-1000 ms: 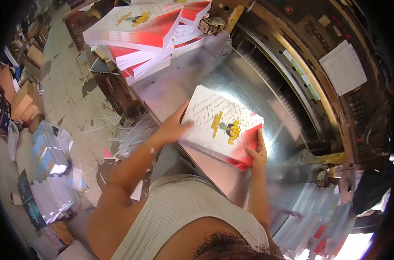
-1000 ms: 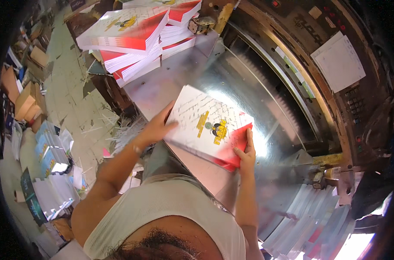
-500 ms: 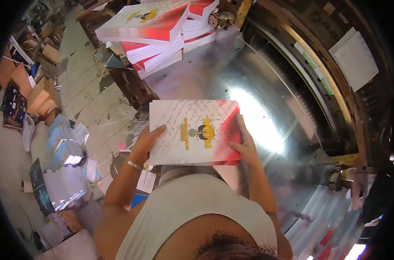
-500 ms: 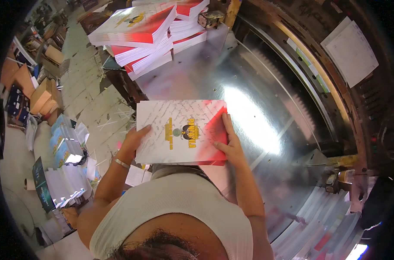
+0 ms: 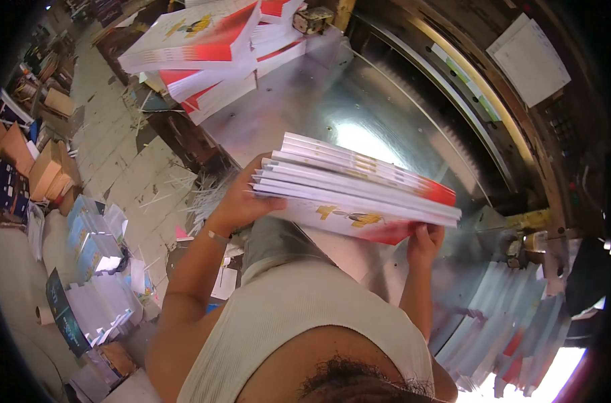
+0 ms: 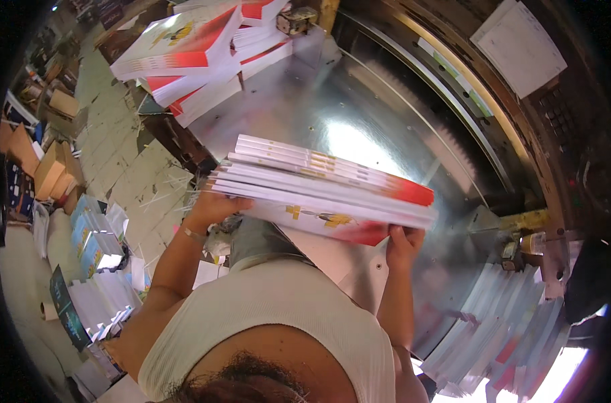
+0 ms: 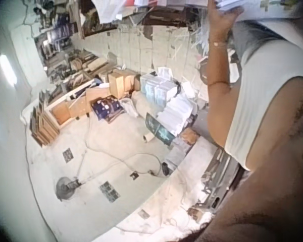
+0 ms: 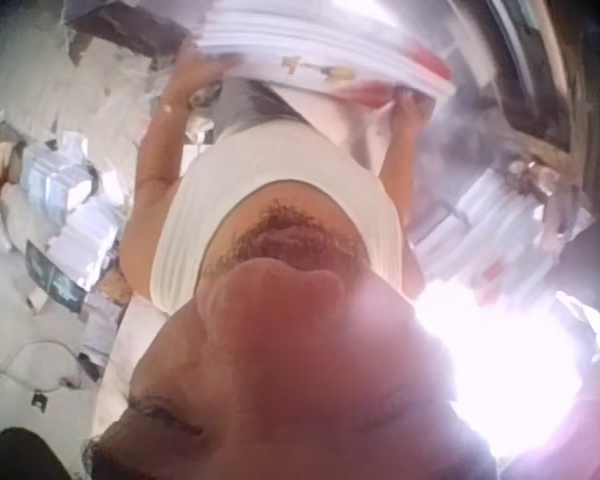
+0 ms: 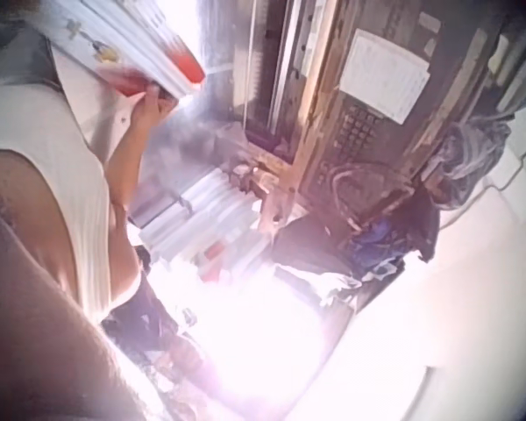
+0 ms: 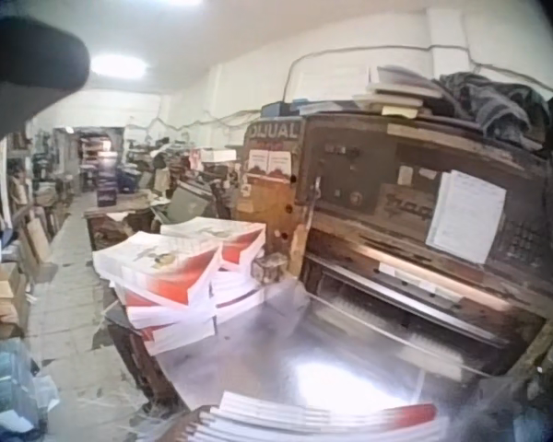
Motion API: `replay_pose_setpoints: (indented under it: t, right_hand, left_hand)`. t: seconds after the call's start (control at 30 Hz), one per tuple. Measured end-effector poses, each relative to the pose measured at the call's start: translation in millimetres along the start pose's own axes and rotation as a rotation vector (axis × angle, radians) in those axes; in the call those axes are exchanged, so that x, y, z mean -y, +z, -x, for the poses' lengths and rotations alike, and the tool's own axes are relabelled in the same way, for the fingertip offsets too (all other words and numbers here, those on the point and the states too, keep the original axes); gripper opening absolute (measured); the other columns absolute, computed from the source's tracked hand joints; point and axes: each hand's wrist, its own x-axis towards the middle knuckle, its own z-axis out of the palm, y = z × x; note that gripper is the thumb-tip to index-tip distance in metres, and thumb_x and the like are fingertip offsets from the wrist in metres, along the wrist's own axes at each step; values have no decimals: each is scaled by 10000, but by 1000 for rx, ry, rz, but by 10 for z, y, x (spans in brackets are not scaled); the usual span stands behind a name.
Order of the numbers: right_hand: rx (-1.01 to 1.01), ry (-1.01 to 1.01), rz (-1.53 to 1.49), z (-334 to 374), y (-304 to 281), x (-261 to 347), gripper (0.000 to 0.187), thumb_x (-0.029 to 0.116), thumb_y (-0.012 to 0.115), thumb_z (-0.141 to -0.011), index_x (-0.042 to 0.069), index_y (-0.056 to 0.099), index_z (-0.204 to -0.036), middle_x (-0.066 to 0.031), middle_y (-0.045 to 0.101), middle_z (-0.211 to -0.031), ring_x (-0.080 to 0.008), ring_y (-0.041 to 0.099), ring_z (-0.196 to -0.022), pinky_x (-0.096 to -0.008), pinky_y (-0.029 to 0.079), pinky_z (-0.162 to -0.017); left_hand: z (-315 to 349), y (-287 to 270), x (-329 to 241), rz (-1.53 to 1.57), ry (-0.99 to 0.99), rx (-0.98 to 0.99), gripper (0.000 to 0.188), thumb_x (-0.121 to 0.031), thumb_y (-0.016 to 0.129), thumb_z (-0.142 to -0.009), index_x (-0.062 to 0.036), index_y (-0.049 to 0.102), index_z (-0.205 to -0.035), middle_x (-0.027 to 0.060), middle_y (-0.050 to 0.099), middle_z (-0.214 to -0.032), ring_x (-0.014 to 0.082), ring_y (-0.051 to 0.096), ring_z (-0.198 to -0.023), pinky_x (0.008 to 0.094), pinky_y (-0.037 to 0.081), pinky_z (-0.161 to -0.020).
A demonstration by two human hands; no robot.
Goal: The person clears paper scraps from a cutter bed, aligns stacks of books by hand, feeds them into the cutting machine to trim the edges, and stacks the trimmed books.
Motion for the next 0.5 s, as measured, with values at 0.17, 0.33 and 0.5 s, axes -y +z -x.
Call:
replay_pose_setpoints:
  t: [0.17, 0.33, 0.5]
  right_hand:
    - [-67, -127, 63, 211, 160, 238, 876, 284, 809, -766, 23, 371, -1479, -123, 513, -1404, -278, 487, -1299, -423, 375, -1094]
    - [-173, -203, 125, 367, -78, -82, 867, 283, 814, -750, 16, 392, -1459, -126, 529, -1378, -238, 521, -1258, -394, 415, -1047]
    - [-176, -134, 22, 371, 31, 0, 647, 179, 763, -798, 21, 473, -1354, -80, 600, -1228, -200, 606, -1048, -365, 500, -906]
  left_hand:
    - [-435, 201, 157, 45, 104, 182, 825, -112, 868, -711, -38, 428, -1406, 56, 588, -1273, 150, 521, -1205, 324, 394, -1050]
    - [-507, 378, 541, 98, 107, 87, 873, -197, 916, -681, -17, 443, -1393, 64, 594, -1268, 157, 527, -1203, 329, 404, -1046]
    - [-538, 337, 559, 70, 71, -30, 919, -287, 943, -657, 1, 456, -1382, 69, 601, -1262, 167, 541, -1187, 342, 420, -1036]
